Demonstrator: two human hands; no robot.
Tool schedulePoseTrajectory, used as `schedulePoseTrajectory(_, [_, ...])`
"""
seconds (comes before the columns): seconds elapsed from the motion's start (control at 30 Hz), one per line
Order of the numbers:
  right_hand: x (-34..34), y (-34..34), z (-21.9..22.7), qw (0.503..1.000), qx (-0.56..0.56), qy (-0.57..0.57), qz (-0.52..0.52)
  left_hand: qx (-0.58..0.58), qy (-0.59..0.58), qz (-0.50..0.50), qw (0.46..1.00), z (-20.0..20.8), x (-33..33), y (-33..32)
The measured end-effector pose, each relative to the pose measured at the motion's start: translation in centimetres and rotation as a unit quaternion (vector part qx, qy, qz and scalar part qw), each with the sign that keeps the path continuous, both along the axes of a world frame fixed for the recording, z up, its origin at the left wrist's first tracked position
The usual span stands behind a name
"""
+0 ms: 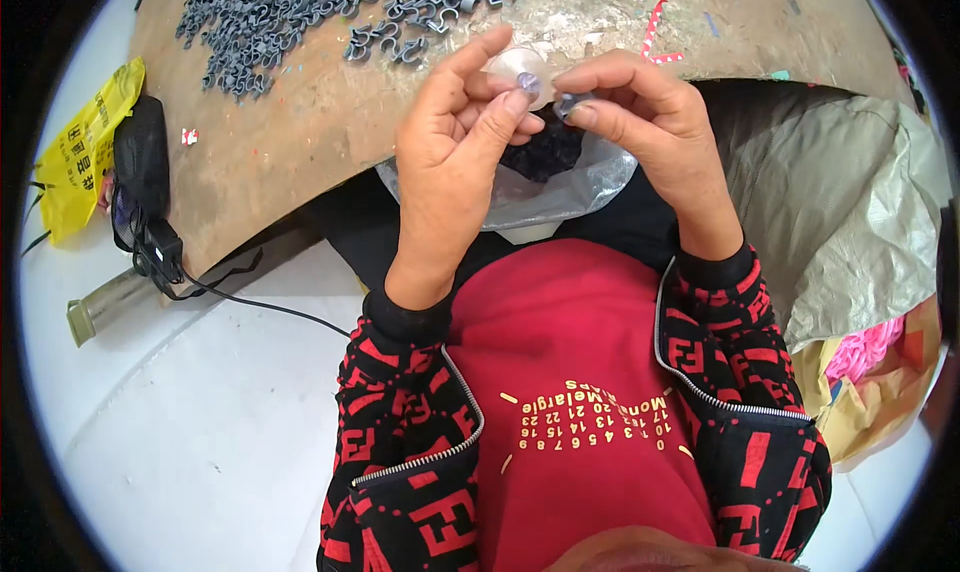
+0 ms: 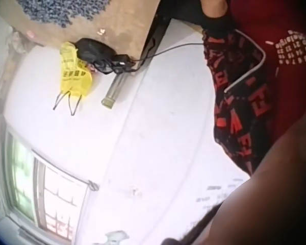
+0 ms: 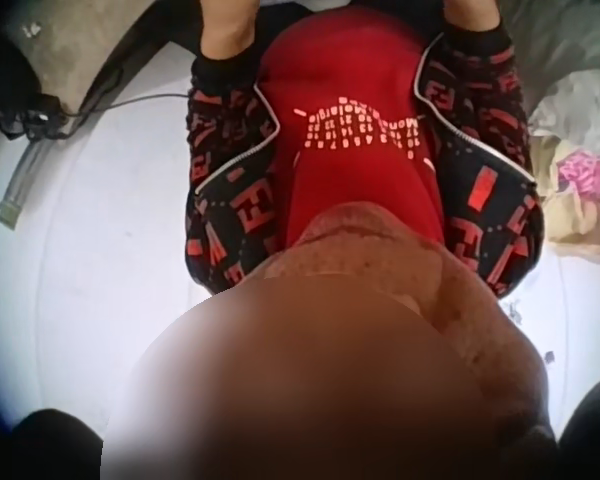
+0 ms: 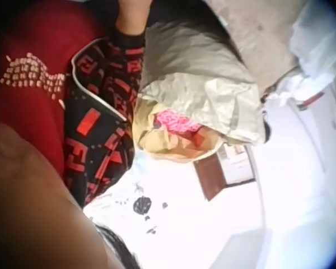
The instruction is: Picking small grey plastic toy components from a pile and placing them into clear plastic bags.
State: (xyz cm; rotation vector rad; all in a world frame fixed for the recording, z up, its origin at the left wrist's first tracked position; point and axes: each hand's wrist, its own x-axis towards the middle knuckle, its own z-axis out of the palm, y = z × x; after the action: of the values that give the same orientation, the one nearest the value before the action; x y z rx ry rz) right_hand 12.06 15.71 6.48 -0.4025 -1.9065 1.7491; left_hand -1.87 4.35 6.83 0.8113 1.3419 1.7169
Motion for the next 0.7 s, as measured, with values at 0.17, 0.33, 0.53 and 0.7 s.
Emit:
schedulePoseTrajectory(0.17, [0.5,0.0,0.5,0.993,-0.117,-0.005,-0.027,-0.015,-0.117,-0.053,0.992,0.3,0.4,0.3])
schedulePoseTrajectory(0.33, [0.6,-0.3,0.6,0.997,-0.039,0.02,-0.058,-0.018,-0.158,-0.046,0.986,0.3,0.3,0.0])
schedulePoseTrajectory(0.53, [1.2,-0.5,0.6,0.994,0.102,-0.015,-0.037,-0.02,-0.265,-0.095,0.959,-0.2,0.4,0.0])
schedulePoseTrajectory(0.7, [2.0,-0.6,0.1,1.0,0.009,-0.002,-0.026,-0.036,-0.02,-0.059,0.997,-1.0,2.6,0.4])
